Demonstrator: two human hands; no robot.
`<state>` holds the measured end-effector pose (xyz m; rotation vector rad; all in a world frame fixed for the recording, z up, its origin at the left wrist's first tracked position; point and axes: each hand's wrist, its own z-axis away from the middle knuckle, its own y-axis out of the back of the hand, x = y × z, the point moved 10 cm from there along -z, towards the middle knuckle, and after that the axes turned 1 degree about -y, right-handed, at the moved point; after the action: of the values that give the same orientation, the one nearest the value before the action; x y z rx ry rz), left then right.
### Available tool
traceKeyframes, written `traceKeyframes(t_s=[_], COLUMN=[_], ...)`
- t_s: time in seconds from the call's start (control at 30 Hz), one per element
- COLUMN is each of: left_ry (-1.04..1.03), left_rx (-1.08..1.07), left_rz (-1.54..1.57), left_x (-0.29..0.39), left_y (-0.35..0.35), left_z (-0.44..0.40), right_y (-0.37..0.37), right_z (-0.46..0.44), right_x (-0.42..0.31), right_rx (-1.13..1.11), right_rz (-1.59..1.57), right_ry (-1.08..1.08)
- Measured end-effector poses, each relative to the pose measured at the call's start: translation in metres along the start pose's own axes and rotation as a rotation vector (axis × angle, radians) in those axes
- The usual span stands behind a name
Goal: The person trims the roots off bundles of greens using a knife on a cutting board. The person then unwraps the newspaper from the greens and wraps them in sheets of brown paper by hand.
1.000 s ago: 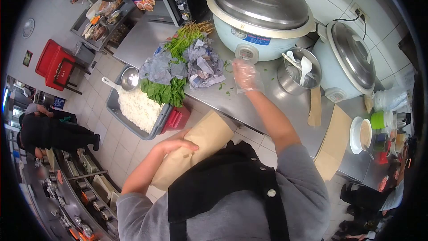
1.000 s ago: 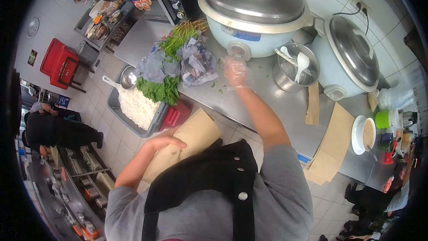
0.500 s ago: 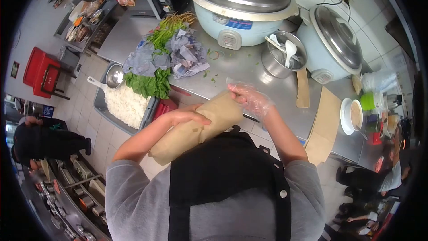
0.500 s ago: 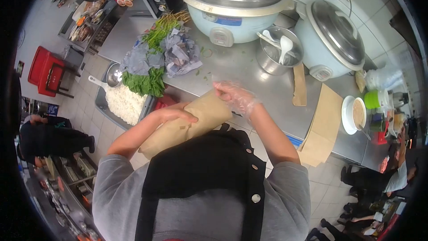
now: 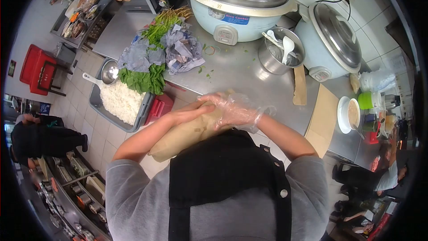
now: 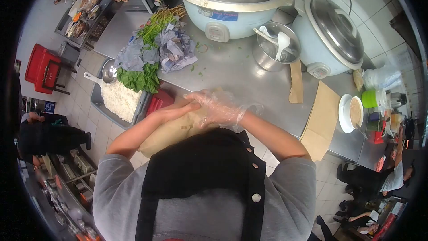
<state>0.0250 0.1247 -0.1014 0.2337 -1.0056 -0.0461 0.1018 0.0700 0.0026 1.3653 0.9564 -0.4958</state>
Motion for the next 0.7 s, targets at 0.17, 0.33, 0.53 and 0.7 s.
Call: traceKeyframes(t_s=[0.17, 0.33, 0.53, 0.7], left_ry=[0.162, 0.086, -0.057, -0.009], left_rx=[-0.018, 0.065, -0.046, 0.104], left_rz=[0.171, 0.383, 0.471, 0.643], left_x=[0.028, 0.021, 0.029, -0.01], left_y=[0.001, 0.001, -0.004, 0.003], left_z=[0.03, 0.027, 0.021, 0.019], right_y=[-0.009, 0.021, 0.002, -0.032], right_z=[0.003, 0.014, 0.03, 0.08], right_x=[0.003, 0.036, 0.08, 0.093], right_rx=[-0.278, -0.345, -0.609, -0.928], right_rz=[0.267, 0.365, -0.095, -0.083], right_ry=[-0.356, -0.484, -0.395, -0.723])
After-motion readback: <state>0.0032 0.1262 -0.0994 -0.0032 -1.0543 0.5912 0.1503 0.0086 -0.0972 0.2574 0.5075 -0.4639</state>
